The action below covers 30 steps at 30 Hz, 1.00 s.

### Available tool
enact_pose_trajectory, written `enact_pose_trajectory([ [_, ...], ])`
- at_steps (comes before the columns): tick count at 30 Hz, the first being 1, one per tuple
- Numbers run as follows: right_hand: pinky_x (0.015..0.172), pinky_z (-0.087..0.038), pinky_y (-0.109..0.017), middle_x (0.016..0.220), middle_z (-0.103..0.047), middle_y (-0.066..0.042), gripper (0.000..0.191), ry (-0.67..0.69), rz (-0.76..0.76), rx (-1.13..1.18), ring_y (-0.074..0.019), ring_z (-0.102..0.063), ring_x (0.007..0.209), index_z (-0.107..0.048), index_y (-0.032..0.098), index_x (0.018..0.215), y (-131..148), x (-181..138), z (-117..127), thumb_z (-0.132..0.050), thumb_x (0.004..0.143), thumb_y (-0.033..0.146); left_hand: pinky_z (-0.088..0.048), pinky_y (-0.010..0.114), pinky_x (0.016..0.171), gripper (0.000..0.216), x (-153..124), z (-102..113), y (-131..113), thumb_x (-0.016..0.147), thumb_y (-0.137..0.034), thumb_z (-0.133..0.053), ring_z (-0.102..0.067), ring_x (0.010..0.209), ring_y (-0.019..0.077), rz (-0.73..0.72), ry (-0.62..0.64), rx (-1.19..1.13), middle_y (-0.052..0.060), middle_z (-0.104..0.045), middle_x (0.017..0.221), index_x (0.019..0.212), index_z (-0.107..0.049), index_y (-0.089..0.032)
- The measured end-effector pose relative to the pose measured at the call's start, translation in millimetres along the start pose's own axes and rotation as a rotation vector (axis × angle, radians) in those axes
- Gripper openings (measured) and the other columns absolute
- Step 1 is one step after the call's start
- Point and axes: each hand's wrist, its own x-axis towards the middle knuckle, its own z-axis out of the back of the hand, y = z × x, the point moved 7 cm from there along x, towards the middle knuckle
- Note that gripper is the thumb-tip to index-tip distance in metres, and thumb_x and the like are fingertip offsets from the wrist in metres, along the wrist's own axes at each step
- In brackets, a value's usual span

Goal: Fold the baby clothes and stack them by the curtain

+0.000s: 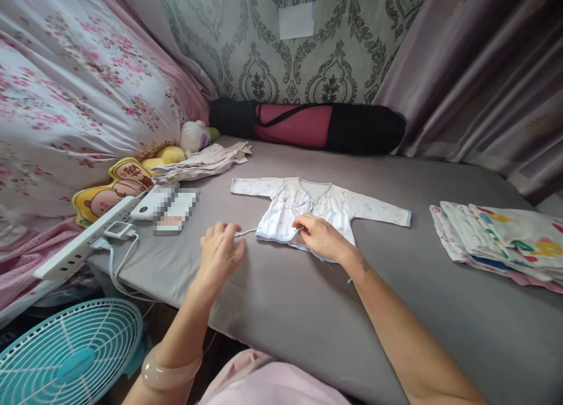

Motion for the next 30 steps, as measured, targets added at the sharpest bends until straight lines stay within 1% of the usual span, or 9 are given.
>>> enact_pose_trajectory([
  [3,0.08,-0.041,-0.025,0.099,-0.067,-0.004,0.033,0.012,0.017,-0.106,-0.0159,-0.059,0.094,-0.066,0.018,0.095,-0.8,-0.2,-4.4,-0.043,0.082,-0.001,-0.038,0.036,0.084,0.02,11.1,-18.6,-17.7,0.087,-0.035,-0.055,-0.056,0.099,0.0251,-0.083,0.078,-0.155,0.006,-0.066,0.104,0.101,-0.061,-0.022],
  [7,0.079,-0.04,-0.024,0.097,-0.066,-0.004,0.033,0.025,0.033,-0.162,-0.0154,-0.059,0.094,-0.067,0.017,0.094,-2.4,-0.7,-6.6,-0.043,0.083,-0.002,-0.038,0.035,0.078,0.014,24.6,-33.2,-26.9,0.085,-0.03,-0.053,-0.058,0.09,0.0241,-0.014,0.083,-0.21,0.005,-0.067,0.09,0.093,-0.059,-0.021],
  [12,0.077,-0.039,-0.023,0.097,-0.065,-0.004,0.033,0.05,0.027,-0.189,-0.0148,-0.058,0.094,-0.068,0.018,0.091,-0.9,-1.4,-5.3,-0.044,0.082,-0.003,-0.04,0.029,0.07,0.022,28.7,-37.3,-26.0,0.086,-0.025,-0.047,-0.058,0.076,0.019,0.009,0.036,-0.408,0.001,-0.065,0.082,0.108,-0.052,-0.022],
  [14,0.077,-0.039,-0.023,0.097,-0.065,-0.004,0.033,0.054,0.024,-0.209,-0.0148,-0.058,0.094,-0.068,0.018,0.091,0.3,-2.1,-3.5,-0.044,0.082,-0.003,-0.041,0.03,0.072,0.026,27.3,-33.0,-26.2,0.086,-0.02,-0.045,-0.058,0.079,0.0199,-0.059,0.0,-0.367,0.002,-0.065,0.085,0.112,-0.05,-0.022],
  [17,0.076,-0.038,-0.023,0.098,-0.064,-0.004,0.035,0.067,0.008,-0.261,-0.0152,-0.057,0.094,-0.068,0.019,0.092,0.6,-3.3,0.1,-0.043,0.082,-0.003,-0.041,0.034,0.079,0.032,24.5,-25.0,-29.7,0.084,-0.015,-0.046,-0.056,0.087,0.0235,-0.2,-0.019,-0.196,0.006,-0.064,0.093,0.115,-0.052,-0.021],
  [20,0.075,-0.038,-0.024,0.098,-0.063,-0.005,0.036,0.089,-0.014,-0.339,-0.016,-0.057,0.095,-0.068,0.019,0.094,-1.1,-4.3,2.5,-0.043,0.082,-0.003,-0.041,0.037,0.085,0.033,23.7,-21.5,-35.3,0.083,-0.01,-0.045,-0.054,0.098,0.0257,-0.322,0.007,-0.085,0.01,-0.062,0.109,0.111,-0.058,-0.022],
  [23,0.075,-0.038,-0.025,0.097,-0.063,-0.005,0.035,0.098,-0.032,-0.407,-0.0168,-0.057,0.094,-0.068,0.019,0.093,-3.2,-5.0,3.1,-0.041,0.083,-0.002,-0.04,0.038,0.087,0.032,25.3,-22.6,-41.7,0.082,-0.008,-0.043,-0.053,0.111,0.0264,-0.432,0.046,-0.073,0.008,-0.059,0.127,0.105,-0.061,-0.023],
  [28,0.073,-0.038,-0.024,0.099,-0.064,-0.005,0.033,0.123,-0.041,-0.337,-0.0162,-0.058,0.095,-0.068,0.019,0.094,-3.5,-7.1,2.5,-0.042,0.082,0.001,-0.04,0.038,0.089,0.025,34.9,-20.8,-37.1,0.082,-0.016,-0.048,-0.058,0.109,0.0246,-0.46,0.103,-0.077,0.006,-0.066,0.121,0.101,-0.062,-0.022],
  [30,0.073,-0.039,-0.023,0.101,-0.066,-0.004,0.035,0.157,-0.066,-0.265,-0.0156,-0.059,0.094,-0.069,0.019,0.093,-5.1,-8.5,3.4,-0.043,0.08,0.001,-0.041,0.036,0.088,0.023,40.0,-18.1,-32.7,0.082,-0.022,-0.052,-0.058,0.11,0.025,-0.474,0.162,-0.105,0.006,-0.066,0.121,0.101,-0.064,-0.023],
])
